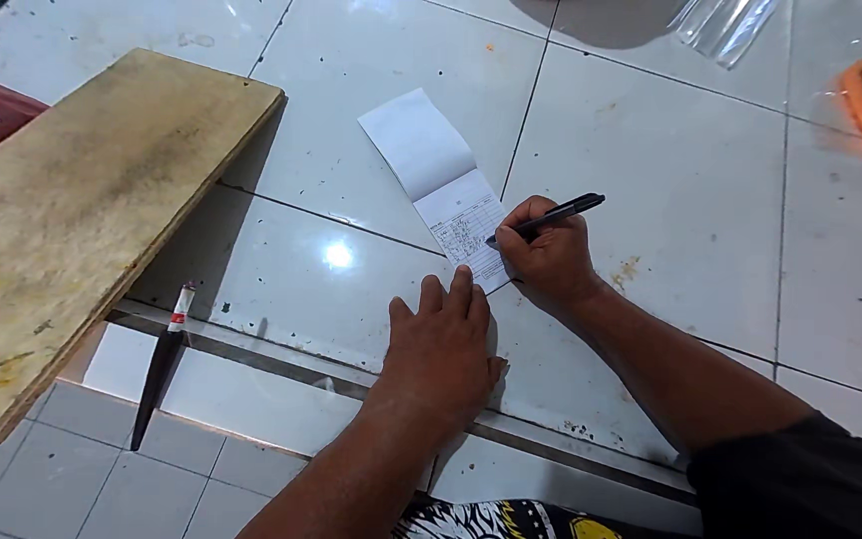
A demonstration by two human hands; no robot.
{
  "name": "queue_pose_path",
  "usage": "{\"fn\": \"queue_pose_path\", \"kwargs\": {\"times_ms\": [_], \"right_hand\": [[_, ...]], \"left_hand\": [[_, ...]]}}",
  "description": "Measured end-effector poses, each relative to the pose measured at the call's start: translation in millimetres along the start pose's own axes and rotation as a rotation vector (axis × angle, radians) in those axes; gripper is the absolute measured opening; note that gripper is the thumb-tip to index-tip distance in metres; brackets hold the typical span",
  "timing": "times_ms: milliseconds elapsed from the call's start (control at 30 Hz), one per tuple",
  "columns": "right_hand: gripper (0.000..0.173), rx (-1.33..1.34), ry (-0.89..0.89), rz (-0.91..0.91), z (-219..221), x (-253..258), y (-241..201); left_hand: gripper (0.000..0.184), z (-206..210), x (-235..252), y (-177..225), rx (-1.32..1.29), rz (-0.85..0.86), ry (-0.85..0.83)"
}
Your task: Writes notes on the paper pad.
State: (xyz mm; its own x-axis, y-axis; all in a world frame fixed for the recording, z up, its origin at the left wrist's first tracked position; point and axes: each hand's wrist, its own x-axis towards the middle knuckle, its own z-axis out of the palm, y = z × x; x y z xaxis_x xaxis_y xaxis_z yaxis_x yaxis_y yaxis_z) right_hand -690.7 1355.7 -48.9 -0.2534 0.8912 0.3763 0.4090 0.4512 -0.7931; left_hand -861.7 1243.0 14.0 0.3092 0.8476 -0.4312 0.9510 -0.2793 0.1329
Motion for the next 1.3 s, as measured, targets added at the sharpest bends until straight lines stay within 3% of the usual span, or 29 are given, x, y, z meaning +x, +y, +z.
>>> {"fn": "queue_pose_path", "kwargs": {"times_ms": [800,933,1067,1300], "right_hand": [[0.008,-0.020,0.039,0.016,-0.3,1.9,0.8],[0.010,0.078,0.115,0.008,-3.8,5.6,0.4],[0.012,-0.001,0.170,0.010,-9.9,12.4,-3.8],[0.016,-0.082,0.118,0.100,-16.4,15.6,-4.1]], "left_hand": [[0.083,0.6,-0.9,-0.9,-0.008,0.004,0.011],[0.078,1.4,-1.6,-1.9,-0.017,0.005,0.061],[0.063,0.7,-3.6,-5.0,-0.048,0.014,0.168],[0.053,4.1,-3.6,-6.8,-0.075,0.041,0.253]]}}
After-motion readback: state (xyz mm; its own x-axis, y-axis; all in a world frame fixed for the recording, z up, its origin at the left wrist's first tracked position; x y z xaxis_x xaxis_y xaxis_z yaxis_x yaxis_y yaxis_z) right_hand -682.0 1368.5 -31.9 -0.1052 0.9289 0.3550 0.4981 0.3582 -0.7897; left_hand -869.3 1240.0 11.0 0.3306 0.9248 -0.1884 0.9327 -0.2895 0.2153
